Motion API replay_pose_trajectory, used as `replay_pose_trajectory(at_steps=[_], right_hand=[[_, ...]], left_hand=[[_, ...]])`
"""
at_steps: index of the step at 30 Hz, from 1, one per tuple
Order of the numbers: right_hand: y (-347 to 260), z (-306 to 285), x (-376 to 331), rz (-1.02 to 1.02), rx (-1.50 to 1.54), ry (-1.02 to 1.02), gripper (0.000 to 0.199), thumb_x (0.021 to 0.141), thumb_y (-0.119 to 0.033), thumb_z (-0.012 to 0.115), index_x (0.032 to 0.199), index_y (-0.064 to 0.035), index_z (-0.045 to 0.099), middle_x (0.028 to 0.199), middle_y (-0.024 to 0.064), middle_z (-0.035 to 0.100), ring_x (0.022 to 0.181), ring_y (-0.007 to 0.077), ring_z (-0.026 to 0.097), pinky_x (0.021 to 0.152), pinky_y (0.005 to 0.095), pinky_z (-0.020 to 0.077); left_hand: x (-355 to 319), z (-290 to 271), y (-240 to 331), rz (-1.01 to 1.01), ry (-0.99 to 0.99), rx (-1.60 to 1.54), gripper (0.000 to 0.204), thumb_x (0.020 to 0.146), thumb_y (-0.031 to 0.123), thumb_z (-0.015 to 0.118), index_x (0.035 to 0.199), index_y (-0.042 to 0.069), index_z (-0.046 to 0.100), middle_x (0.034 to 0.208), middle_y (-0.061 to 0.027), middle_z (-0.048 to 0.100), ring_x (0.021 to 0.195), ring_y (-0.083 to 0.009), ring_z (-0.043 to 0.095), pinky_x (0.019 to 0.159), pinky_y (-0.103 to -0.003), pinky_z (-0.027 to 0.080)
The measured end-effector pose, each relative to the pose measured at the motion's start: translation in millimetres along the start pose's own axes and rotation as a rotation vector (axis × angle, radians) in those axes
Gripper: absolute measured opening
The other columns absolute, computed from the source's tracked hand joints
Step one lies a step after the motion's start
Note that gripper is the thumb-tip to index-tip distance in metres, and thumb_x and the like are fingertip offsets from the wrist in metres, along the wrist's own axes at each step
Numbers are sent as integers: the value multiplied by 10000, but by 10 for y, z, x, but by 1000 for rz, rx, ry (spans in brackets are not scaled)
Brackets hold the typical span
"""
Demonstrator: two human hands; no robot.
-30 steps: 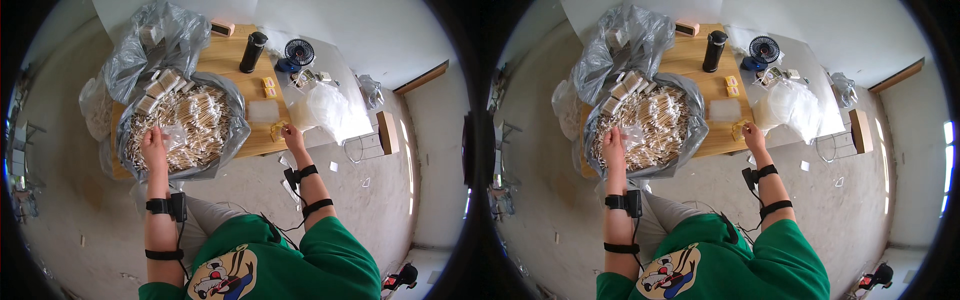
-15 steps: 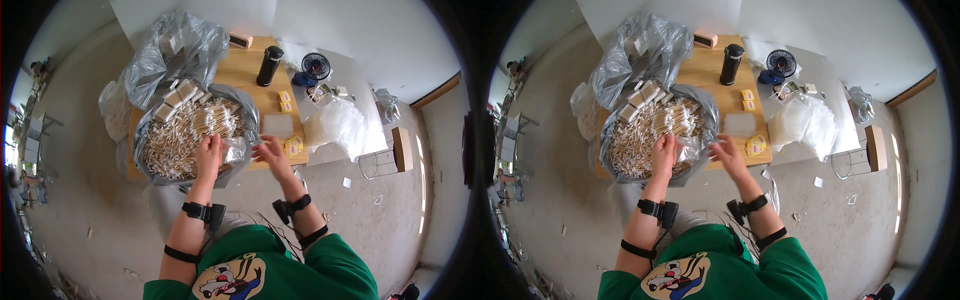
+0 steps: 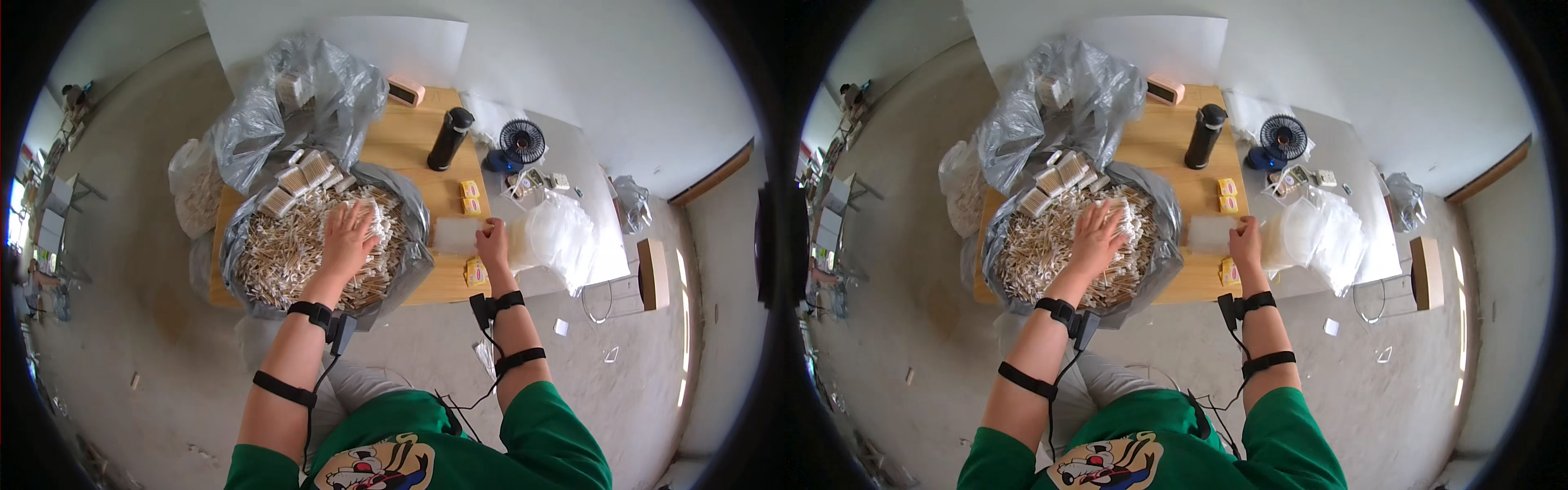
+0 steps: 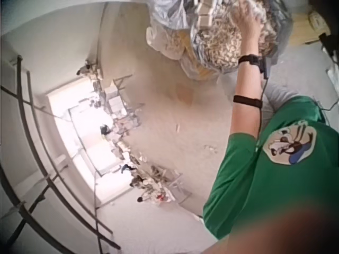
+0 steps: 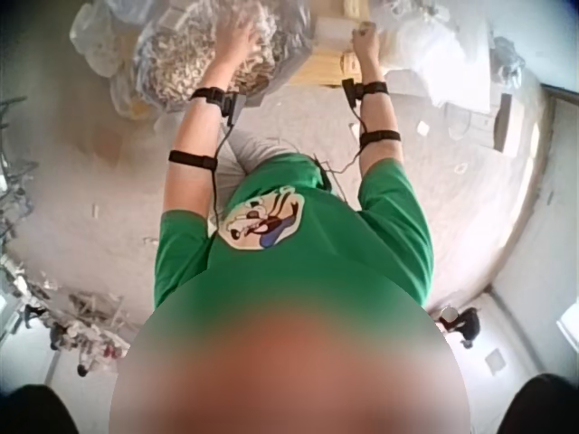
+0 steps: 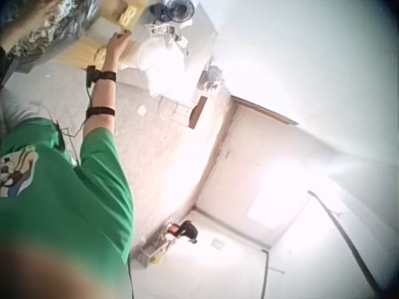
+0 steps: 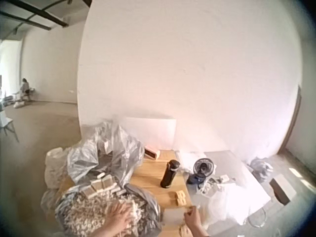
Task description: The recorder is seen counting and placing medical cotton swabs into small plastic bags.
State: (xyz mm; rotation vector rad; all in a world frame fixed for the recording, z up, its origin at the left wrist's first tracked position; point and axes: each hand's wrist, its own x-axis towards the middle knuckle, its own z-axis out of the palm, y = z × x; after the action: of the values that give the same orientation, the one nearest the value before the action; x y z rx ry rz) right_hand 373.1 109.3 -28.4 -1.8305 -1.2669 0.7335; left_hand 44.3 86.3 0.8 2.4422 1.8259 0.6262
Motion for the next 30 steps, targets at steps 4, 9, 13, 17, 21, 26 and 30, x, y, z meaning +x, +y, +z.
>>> replay_pose_trajectory(at_steps=[4, 9, 13, 17, 21, 26, 30], right_hand=[[-4, 103, 71, -205, -424, 201, 383, 779, -117, 628, 1115, -43, 459, 972, 171, 582, 964, 343, 560, 803, 437, 448], [-880, 368, -205, -478, -337, 78, 325, 772, -94, 630, 1071, -67, 506, 954, 127, 594, 878, 315, 582, 734, 409, 463], [-1380, 901, -95, -588, -240, -196, 265, 766, -109, 634, 1005, -39, 541, 908, 145, 603, 793, 329, 589, 695, 404, 472], [-1753, 1598, 152, -833, -203, -375, 293, 788, -132, 614, 1047, -30, 523, 1005, 191, 595, 915, 376, 578, 777, 433, 467], [-2086, 2331, 345, -762, -289, -488, 384, 794, -140, 605, 1143, -40, 476, 1165, 247, 514, 1040, 429, 518, 871, 473, 435], [-2272, 3240, 589, -930, -482, -567, 454, 809, -297, 590, 1198, -84, 491, 1141, 226, 531, 1040, 413, 530, 881, 466, 443], [-1953, 3313, 1459, -1078, -813, -554, 499, 837, -403, 546, 1266, -164, 460, 1122, 230, 538, 1043, 411, 531, 871, 485, 453]], left_hand=[[-5, -12, -35, -64, -310, 54, 539, 911, 461, 450, 1378, 202, 374, 1477, -71, 254, 1362, -310, 201, 1112, -497, 116], [-317, -212, -327, -77, -245, 59, 540, 859, 404, 564, 1339, 196, 430, 1437, -55, 330, 1338, -305, 262, 1088, -530, 156], [-534, -294, -569, -110, -210, 135, 582, 827, 387, 605, 1346, 200, 420, 1428, -54, 344, 1329, -309, 276, 1075, -551, 160], [-590, -271, -585, -86, -237, 155, 629, 834, 442, 561, 1385, 220, 353, 1453, -57, 295, 1355, -309, 210, 1068, -570, 133], [-607, -121, -617, -95, -238, 167, 627, 874, 494, 456, 1417, 227, 292, 1496, -64, 200, 1384, -309, 117, 1073, -575, 95], [-702, -150, -735, -150, -340, 148, 645, 890, 531, 387, 1435, 211, 255, 1516, -76, 138, 1395, -316, 72, 1075, -576, 87], [-413, -33, -516, -32, -289, 74, 654, 904, 524, 366, 1445, 191, 210, 1519, -85, 108, 1398, -331, 21, 1093, -562, 44]])
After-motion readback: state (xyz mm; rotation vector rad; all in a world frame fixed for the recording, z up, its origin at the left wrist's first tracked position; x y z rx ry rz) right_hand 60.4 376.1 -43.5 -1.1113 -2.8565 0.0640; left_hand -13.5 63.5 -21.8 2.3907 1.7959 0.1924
